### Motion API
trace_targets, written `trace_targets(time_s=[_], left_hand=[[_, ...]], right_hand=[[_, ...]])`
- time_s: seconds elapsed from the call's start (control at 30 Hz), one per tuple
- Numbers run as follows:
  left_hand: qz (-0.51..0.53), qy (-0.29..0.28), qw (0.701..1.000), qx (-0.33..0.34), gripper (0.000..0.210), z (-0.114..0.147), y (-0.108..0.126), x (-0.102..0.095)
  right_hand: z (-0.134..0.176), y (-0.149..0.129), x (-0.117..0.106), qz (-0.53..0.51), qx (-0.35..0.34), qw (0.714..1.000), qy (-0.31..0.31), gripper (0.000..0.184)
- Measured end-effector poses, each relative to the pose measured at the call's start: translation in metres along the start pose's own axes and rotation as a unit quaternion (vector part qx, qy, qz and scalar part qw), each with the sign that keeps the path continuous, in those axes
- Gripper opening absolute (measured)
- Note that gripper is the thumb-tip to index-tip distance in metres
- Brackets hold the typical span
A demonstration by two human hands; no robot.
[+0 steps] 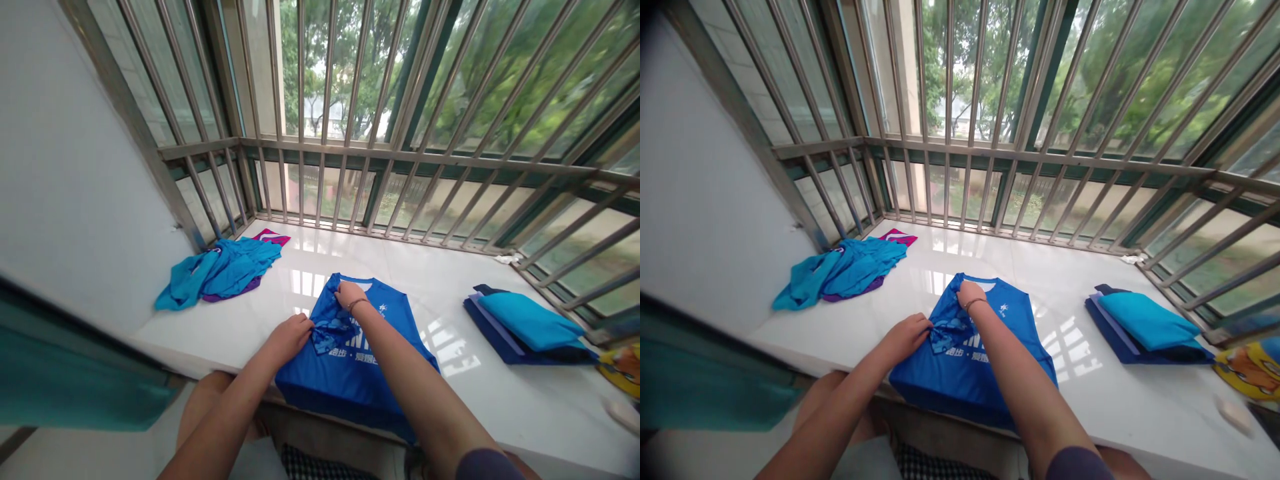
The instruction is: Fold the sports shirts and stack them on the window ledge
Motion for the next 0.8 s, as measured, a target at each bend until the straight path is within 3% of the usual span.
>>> trace_targets(time_s=[0.17,0.3,0.5,0.7,0.8], left_hand=[[0.058,0.049,0.996,-0.038,0.024,0.003,-0.014,-0.004],[0.062,0.053,0.995,-0.061,0.018,0.009,-0.02,-0.001],[0.056,0.046,0.988,-0.135,0.052,0.017,-0.023,-0.009],[0.04,0.05,0.982,-0.18,0.046,0.022,-0.031,-0.015],[0.054,0.079,0.979,-0.178,0.042,0.024,-0.033,-0.013]], right_hand=[[-0.016,-0.013,-0.003,-0.039,-0.035,0.998,0.019,0.021],[-0.032,-0.032,-0.002,-0.075,-0.063,0.995,0.035,0.018],[-0.055,-0.056,0.011,-0.122,-0.083,0.988,0.036,0.018],[-0.06,-0.063,0.023,-0.138,-0.083,0.985,0.058,0.017],[-0.059,-0.065,0.026,-0.135,-0.087,0.985,0.067,0.017]])
Point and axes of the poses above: each hand's wrist, its own z-axis away from the middle knuckle, its own x-axis out of the palm, y = z × x, the point moved 5 cm from there along -z, towards the middle knuckle, and after that the axes turned 12 degrees about -y, right-handed, at the moved point
